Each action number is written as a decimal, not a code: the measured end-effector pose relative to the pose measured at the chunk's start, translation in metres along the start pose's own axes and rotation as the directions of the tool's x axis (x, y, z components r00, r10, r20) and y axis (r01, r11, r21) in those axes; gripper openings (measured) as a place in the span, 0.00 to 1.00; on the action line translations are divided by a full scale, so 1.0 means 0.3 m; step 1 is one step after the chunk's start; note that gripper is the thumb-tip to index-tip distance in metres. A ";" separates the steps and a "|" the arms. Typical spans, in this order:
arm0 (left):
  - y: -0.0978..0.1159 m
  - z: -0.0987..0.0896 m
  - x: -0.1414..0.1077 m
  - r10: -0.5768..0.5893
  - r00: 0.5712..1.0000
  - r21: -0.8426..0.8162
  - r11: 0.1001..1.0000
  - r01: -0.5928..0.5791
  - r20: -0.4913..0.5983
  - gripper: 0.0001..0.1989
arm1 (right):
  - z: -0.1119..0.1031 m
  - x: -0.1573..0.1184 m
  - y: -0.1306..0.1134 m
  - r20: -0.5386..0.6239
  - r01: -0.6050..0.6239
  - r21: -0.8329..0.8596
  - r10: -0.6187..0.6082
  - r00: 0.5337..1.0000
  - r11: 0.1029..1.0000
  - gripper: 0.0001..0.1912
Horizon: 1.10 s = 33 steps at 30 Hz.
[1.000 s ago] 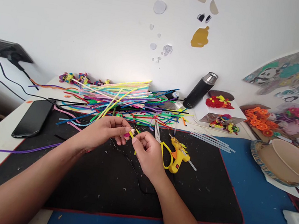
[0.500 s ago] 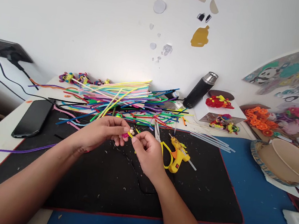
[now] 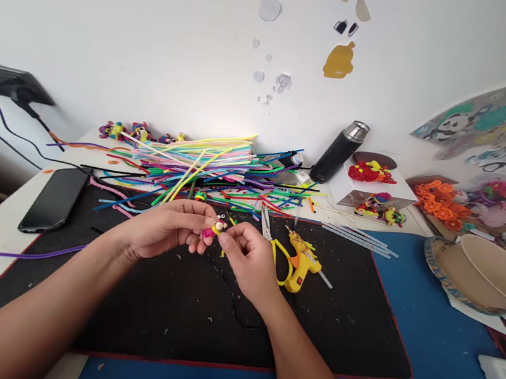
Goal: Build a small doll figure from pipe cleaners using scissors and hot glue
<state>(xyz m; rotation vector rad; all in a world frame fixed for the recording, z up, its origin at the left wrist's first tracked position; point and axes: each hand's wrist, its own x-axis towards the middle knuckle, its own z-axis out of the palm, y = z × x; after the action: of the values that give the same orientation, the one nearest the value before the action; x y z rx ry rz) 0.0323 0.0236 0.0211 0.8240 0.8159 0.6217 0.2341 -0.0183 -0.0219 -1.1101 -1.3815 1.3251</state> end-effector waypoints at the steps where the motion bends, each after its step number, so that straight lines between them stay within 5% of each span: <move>1: -0.001 0.000 0.001 0.001 1.000 -0.001 1.000 -0.001 -0.002 0.12 | 0.000 0.000 0.002 -0.002 0.003 -0.003 -0.003 1.000 1.000 0.16; 33: -0.013 0.022 0.012 0.056 0.998 0.112 0.992 -0.052 -0.041 0.16 | 0.001 0.009 0.004 0.013 -0.052 0.169 0.050 0.999 0.984 0.17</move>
<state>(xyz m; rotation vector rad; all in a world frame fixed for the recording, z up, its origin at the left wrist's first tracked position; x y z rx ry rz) 0.0404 0.0215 0.0193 0.9387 0.8764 0.6486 0.2333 -0.0156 -0.0229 -1.0316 -1.2284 1.4572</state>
